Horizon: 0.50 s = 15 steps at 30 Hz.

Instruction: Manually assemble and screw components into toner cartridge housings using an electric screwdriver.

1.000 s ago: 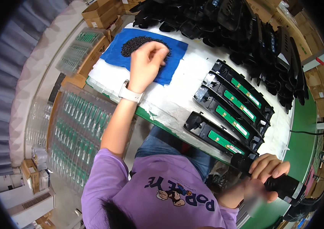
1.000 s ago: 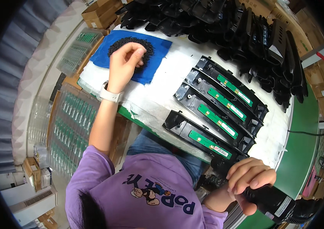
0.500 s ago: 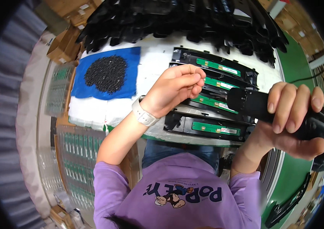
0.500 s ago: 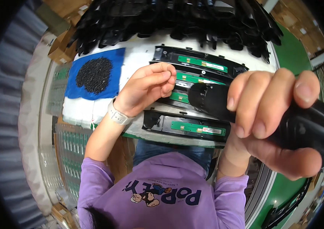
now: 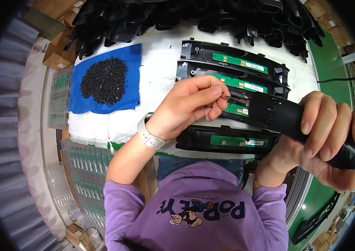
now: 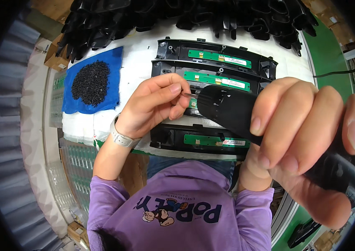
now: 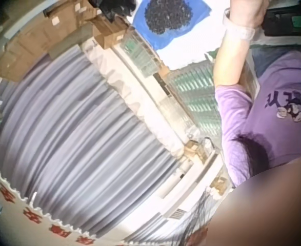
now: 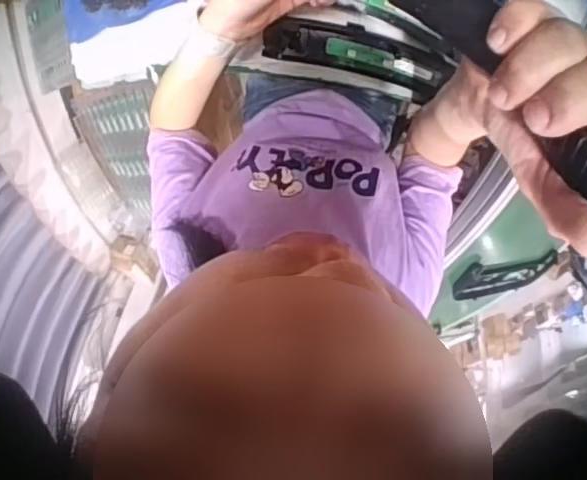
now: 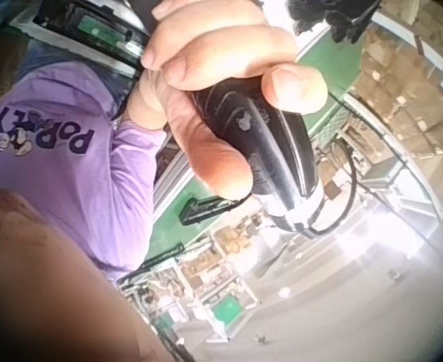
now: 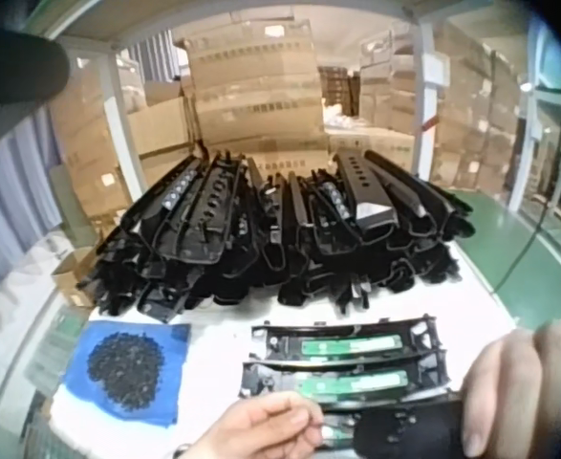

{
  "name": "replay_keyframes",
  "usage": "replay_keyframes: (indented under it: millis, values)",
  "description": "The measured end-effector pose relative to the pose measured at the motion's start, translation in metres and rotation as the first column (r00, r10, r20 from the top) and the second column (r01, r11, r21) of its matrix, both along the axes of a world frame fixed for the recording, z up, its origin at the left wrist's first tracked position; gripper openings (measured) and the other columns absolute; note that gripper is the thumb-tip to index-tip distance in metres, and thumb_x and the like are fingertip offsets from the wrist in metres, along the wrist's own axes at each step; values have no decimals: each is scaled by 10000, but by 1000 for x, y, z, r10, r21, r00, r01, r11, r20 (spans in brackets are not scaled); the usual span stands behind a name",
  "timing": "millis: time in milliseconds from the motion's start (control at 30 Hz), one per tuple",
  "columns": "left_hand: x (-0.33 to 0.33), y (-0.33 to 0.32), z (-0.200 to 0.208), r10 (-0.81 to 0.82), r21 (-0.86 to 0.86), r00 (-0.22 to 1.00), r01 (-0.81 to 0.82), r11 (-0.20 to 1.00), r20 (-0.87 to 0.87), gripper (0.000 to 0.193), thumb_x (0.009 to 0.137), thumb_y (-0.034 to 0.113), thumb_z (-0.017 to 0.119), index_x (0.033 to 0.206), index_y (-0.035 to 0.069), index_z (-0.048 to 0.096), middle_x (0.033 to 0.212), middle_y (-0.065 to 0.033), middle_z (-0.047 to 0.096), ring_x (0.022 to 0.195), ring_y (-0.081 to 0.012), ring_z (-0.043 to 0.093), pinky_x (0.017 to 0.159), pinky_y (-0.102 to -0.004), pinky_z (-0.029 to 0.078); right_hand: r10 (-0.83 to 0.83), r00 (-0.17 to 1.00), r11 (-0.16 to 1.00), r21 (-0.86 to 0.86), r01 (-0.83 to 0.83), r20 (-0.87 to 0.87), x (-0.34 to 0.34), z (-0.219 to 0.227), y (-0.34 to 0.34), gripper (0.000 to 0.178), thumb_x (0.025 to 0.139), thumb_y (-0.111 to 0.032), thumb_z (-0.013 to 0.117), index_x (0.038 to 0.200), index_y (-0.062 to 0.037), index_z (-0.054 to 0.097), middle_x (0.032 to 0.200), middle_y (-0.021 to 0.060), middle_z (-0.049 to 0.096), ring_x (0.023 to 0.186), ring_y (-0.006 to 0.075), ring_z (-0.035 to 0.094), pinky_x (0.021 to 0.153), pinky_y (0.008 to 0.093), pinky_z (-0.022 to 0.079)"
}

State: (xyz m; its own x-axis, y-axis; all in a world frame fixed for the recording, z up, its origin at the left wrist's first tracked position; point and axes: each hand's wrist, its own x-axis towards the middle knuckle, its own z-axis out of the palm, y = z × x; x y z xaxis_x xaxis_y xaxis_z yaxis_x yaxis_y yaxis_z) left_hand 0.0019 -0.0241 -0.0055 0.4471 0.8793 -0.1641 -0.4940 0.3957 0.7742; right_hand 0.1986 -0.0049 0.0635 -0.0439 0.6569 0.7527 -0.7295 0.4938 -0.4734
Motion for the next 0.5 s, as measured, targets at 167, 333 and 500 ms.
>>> replay_keyframes:
  millis: [167,333,500]
  values:
    - [1,0,-2,-7,21,1000,7,1000,0,168,920,153,499,984,4,542,831,-55,572,640,-78,481,592,-198,394,-21,999,999,32,19,42,1,-3,1,488,665,-416,743,934,-89,500,585,-64,519,441,59,488,531,224,381]
    - [0,-2,-1,1,34,1000,0,999,-21,172,916,144,510,996,0,560,839,-66,590,645,-77,487,595,-200,400,-2,998,998,71,-2,55,4,-5,2,506,674,-442,732,953,-90,499,604,-59,527,455,61,502,546,231,389]
    - [1,-5,-4,19,49,998,-16,999,-61,195,913,140,519,1022,-11,574,867,-88,607,652,-76,494,600,-200,406,18,991,988,148,-38,130,3,-5,0,529,681,-453,728,985,-87,497,608,-55,521,463,69,508,566,234,391]
